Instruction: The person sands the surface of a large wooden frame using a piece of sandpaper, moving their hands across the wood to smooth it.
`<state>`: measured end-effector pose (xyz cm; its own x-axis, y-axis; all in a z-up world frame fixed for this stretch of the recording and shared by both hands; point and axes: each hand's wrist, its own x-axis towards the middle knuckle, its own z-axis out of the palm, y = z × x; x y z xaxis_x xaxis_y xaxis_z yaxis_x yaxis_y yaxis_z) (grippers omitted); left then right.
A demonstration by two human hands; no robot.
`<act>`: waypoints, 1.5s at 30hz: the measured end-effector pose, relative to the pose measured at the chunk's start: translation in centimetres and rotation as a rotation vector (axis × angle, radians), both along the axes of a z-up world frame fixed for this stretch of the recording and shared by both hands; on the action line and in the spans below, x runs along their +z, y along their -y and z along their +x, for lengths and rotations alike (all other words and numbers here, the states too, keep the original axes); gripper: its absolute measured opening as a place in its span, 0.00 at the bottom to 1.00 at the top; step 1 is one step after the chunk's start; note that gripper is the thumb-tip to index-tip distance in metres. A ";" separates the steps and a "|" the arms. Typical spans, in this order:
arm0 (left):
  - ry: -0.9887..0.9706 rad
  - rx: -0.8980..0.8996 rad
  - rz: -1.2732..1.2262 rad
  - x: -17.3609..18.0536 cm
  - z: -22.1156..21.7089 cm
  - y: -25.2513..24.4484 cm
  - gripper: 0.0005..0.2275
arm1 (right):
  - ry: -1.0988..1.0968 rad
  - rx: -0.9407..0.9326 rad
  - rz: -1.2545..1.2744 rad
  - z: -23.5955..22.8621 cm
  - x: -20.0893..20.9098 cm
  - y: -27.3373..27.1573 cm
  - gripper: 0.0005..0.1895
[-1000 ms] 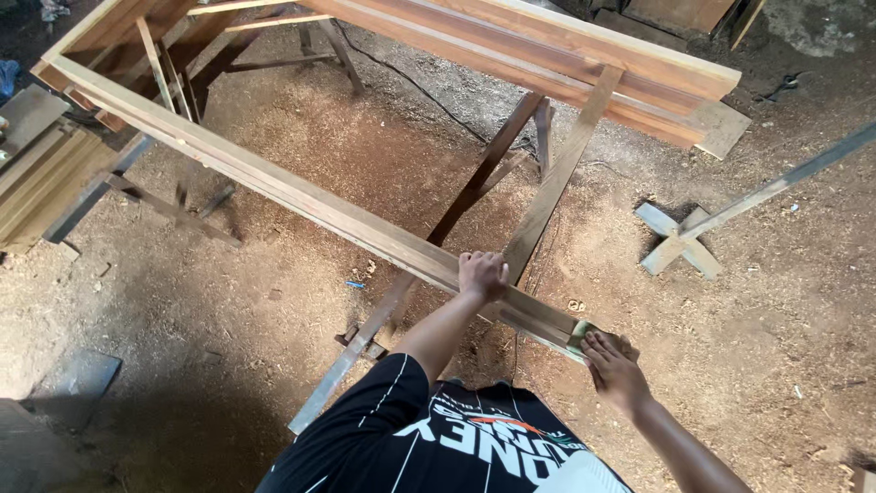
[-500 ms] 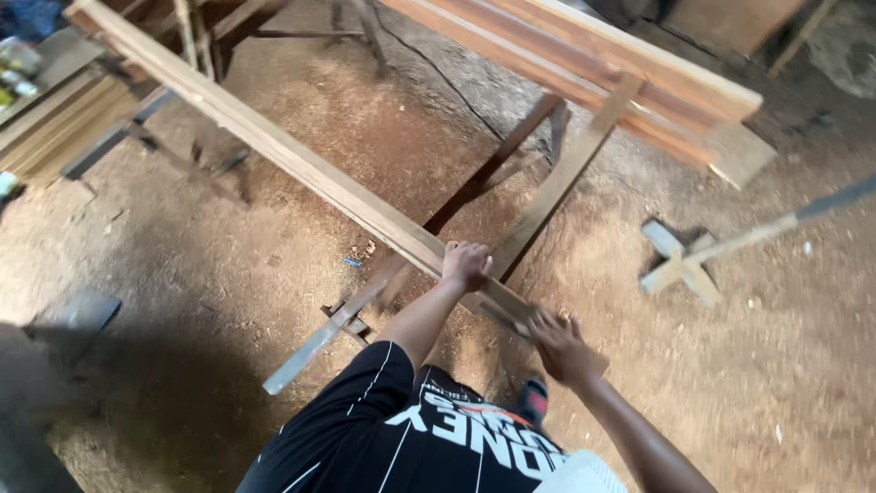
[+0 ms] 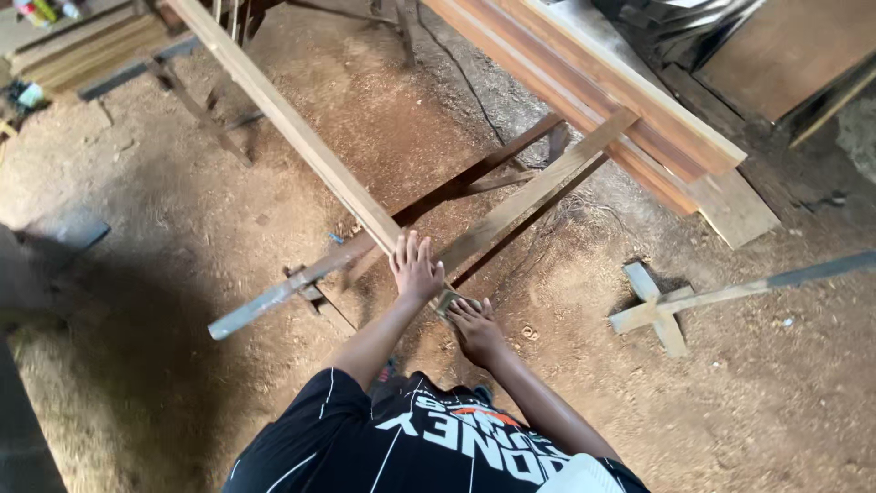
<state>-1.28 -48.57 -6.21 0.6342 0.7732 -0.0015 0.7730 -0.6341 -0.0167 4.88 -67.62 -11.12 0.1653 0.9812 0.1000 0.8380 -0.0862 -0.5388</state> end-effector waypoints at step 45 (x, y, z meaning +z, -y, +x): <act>-0.297 -0.049 -0.408 8.2 -4.5 7.8 0.43 | 0.149 -0.075 0.052 -2.2 -3.6 15.6 0.20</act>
